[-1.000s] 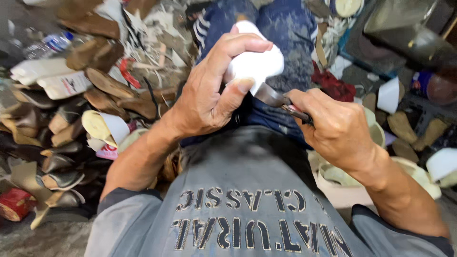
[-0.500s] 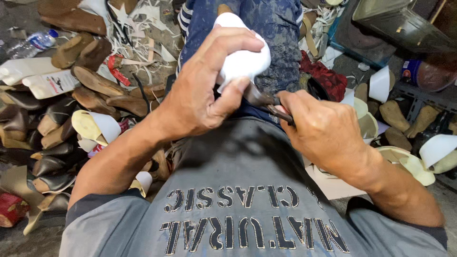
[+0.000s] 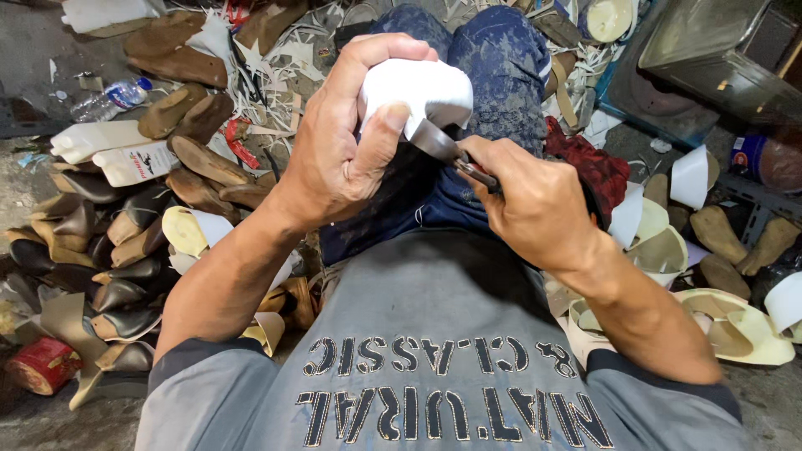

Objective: The person sits on the floor and uses a hammer to tap a white shoe held on their lap. They then use pliers to pull and adjust parts of the shoe's sole and upper, repeatedly striking the shoe with the hammer to secure the components.

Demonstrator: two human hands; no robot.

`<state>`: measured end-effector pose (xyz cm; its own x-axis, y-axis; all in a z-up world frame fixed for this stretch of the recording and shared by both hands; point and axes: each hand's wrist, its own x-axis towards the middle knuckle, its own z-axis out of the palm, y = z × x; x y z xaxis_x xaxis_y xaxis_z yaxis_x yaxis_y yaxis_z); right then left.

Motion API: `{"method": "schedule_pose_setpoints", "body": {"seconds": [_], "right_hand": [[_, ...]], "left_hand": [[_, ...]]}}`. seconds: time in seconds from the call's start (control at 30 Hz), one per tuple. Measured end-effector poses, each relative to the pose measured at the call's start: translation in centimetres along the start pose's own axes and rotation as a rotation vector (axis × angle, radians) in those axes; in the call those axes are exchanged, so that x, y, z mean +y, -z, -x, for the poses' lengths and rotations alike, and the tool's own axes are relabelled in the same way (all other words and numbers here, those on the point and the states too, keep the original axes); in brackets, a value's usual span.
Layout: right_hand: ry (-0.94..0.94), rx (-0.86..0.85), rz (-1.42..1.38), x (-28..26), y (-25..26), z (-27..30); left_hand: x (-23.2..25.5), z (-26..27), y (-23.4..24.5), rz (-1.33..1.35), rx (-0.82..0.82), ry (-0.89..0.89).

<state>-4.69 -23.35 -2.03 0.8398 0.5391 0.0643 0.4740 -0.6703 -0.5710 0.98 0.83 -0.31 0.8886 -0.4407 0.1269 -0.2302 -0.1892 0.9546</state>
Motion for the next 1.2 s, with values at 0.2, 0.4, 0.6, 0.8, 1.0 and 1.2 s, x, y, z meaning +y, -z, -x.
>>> {"method": "schedule_pose_setpoints", "body": {"seconds": [0.2, 0.4, 0.6, 0.8, 1.0, 1.2], "right_hand": [[-0.019, 0.139, 0.055, -0.7, -1.4, 0.8], [-0.217, -0.120, 0.291, -3.7, 0.5, 5.7], [-0.228, -0.190, 0.446, -3.7, 1.0, 5.1], [-0.025, -0.055, 0.373, -2.3, 1.8, 0.8], [-0.069, -0.232, -0.292, -0.6, 1.3, -2.2], [0.008, 0.117, -0.065, -0.7, -3.0, -1.1]], "left_hand": [[0.1, -0.1, -0.4, 0.003, -0.008, 0.003], [0.0, 1.7, -3.1, 0.022, -0.110, -0.153], [1.2, 1.4, -1.9, 0.012, -0.220, -0.086], [0.3, 0.8, -0.1, -0.076, -0.080, -0.116], [0.0, 0.7, 1.0, -0.014, -0.024, 0.006], [0.1, 0.5, 0.7, 0.032, 0.048, 0.048]]}}
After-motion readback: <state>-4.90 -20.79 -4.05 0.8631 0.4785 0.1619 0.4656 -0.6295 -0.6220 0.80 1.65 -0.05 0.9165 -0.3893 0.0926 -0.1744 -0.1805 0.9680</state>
